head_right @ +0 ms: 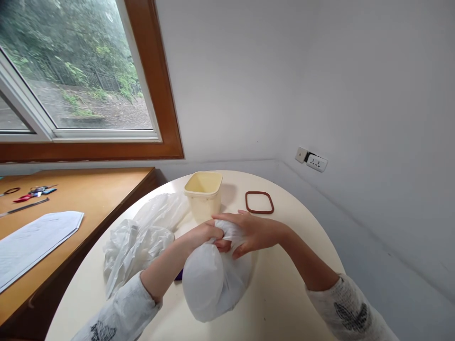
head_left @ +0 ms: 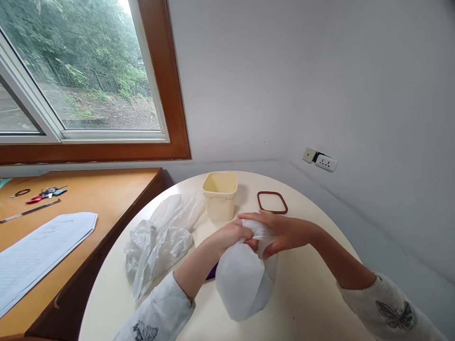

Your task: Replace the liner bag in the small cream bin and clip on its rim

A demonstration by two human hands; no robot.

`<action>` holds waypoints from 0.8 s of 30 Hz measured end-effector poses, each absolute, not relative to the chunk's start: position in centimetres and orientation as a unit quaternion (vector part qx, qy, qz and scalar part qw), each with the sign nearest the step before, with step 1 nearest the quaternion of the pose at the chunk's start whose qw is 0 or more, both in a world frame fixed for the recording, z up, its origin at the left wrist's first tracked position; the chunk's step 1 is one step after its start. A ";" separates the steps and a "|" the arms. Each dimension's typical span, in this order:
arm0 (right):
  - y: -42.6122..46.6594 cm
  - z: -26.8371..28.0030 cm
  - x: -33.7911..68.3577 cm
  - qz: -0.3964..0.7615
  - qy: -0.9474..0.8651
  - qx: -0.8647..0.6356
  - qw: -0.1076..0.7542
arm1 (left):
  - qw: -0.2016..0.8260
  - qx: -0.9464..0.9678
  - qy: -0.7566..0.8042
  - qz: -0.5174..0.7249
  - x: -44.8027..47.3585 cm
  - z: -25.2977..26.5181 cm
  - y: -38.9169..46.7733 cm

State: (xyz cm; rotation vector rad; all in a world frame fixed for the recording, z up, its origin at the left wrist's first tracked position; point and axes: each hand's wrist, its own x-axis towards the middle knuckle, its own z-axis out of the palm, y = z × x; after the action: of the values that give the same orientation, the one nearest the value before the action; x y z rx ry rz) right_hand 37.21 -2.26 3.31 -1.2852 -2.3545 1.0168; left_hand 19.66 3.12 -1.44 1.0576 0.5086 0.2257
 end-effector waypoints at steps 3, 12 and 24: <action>-2.1 2.5 36.8 0.336 -0.797 -0.476 0.159 | 0.827 0.514 0.212 0.081 19.3 -1.0 3.4; -2.2 3.7 40.1 0.355 -0.766 -0.527 0.099 | 0.773 0.607 0.146 0.114 18.2 1.0 3.3; -5.2 5.4 42.3 0.484 -0.577 -0.607 0.254 | 0.276 0.932 0.209 0.110 20.1 4.3 2.7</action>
State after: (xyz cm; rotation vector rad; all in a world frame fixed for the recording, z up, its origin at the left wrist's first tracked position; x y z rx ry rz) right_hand 42.35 -5.20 5.44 -1.6487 -1.5677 1.3146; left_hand 20.11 2.72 4.28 2.5032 0.5616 0.2968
